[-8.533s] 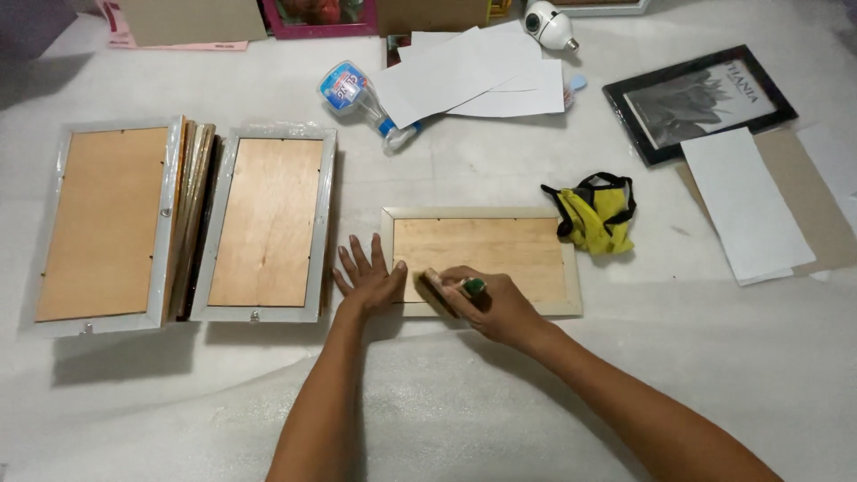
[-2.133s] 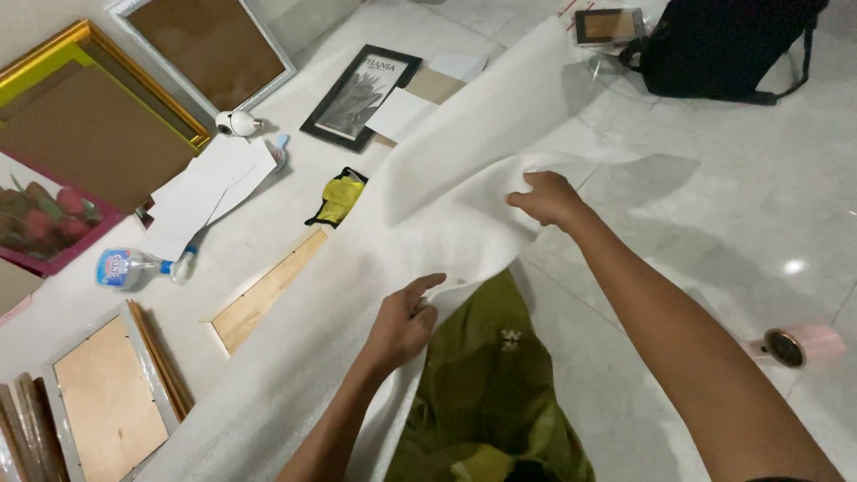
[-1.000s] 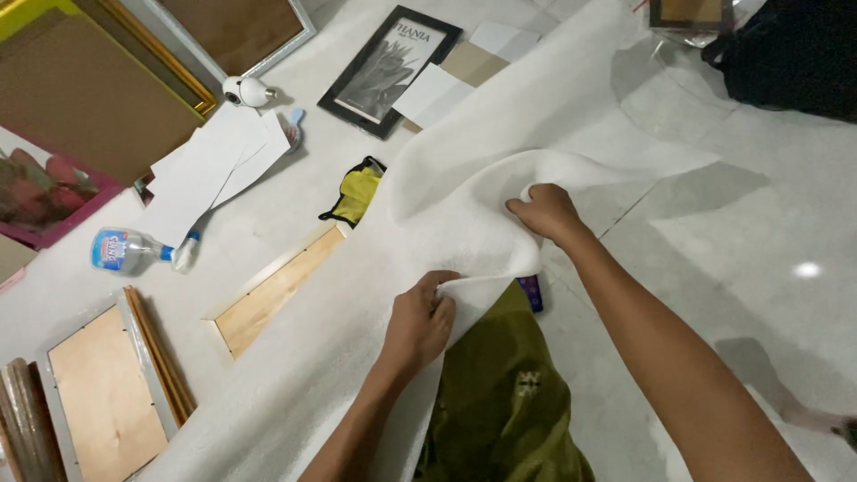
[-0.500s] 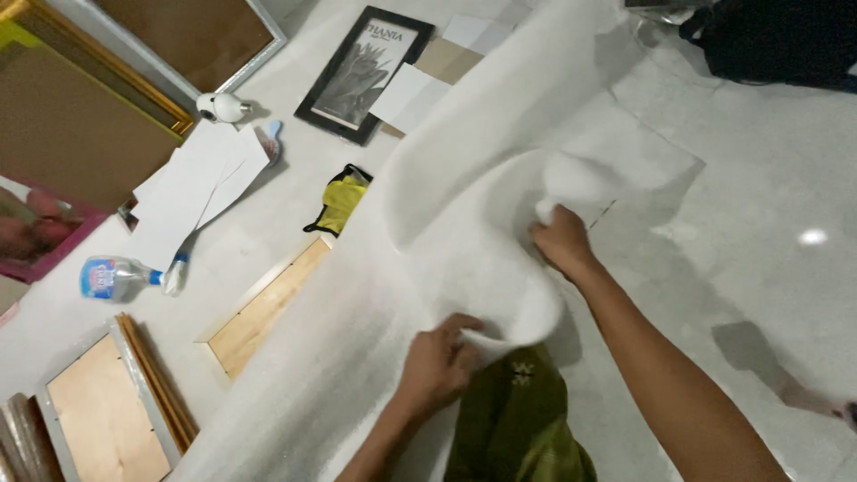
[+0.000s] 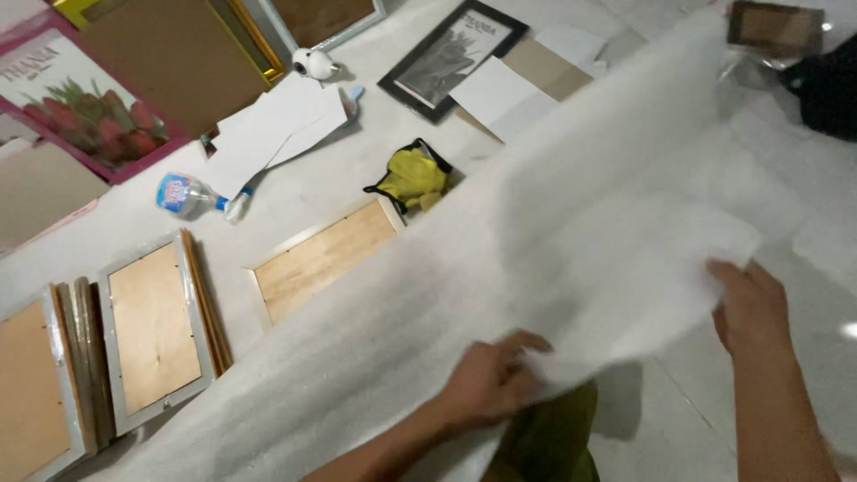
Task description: The person aligns a wooden picture frame on a foam-covered table, brushes its wooden back with a wide brush, then folds a sheet of white foam wrap over the frame. They press the wrap around the frame and finally turn the frame over to show its printed front before setting it down.
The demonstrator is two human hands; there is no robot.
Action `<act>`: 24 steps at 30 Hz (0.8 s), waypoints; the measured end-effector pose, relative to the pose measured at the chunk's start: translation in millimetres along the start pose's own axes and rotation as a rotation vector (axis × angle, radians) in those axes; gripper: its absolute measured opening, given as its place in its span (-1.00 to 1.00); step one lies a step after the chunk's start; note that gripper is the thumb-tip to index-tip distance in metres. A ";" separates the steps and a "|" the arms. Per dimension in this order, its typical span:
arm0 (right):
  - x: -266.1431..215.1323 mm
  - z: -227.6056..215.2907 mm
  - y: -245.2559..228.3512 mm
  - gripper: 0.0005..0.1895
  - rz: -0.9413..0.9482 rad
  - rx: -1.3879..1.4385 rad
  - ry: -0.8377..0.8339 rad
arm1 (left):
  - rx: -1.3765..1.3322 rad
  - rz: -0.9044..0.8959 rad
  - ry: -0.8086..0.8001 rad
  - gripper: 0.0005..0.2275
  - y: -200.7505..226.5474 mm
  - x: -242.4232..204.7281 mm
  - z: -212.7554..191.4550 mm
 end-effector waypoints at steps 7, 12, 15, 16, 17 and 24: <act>2.7 52.9 -50.7 -0.72 -0.360 -0.240 -0.102 | -0.548 0.007 0.439 -0.71 23.1 -11.3 -32.1; -9.5 63.9 -84.1 -0.66 -0.431 -0.010 -0.051 | -0.549 -0.026 0.555 -0.72 38.1 -19.8 -48.3; -11.3 55.9 -96.2 -0.07 -0.491 -0.168 0.063 | -0.462 0.033 0.503 -0.76 33.6 -23.7 -43.3; -11.5 47.0 -100.2 -0.07 -0.510 -0.175 0.047 | -0.468 0.038 0.527 -0.76 30.8 -27.6 -41.6; -14.4 34.3 -107.9 -0.04 -0.594 -0.401 0.229 | -0.364 0.016 0.403 -0.73 29.2 -29.3 -35.7; -136.2 59.1 -203.1 -0.43 -1.185 -0.694 0.093 | 0.085 0.121 -0.176 -0.84 7.7 -38.2 15.3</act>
Point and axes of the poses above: each hand's wrist, its own x-axis towards the middle knuckle, its own z-axis out of the palm, y = z × x, the point moved 4 cm from there along x, towards the middle knuckle, and after that the axes turned 4 degrees about -x, right-handed, at the moved point
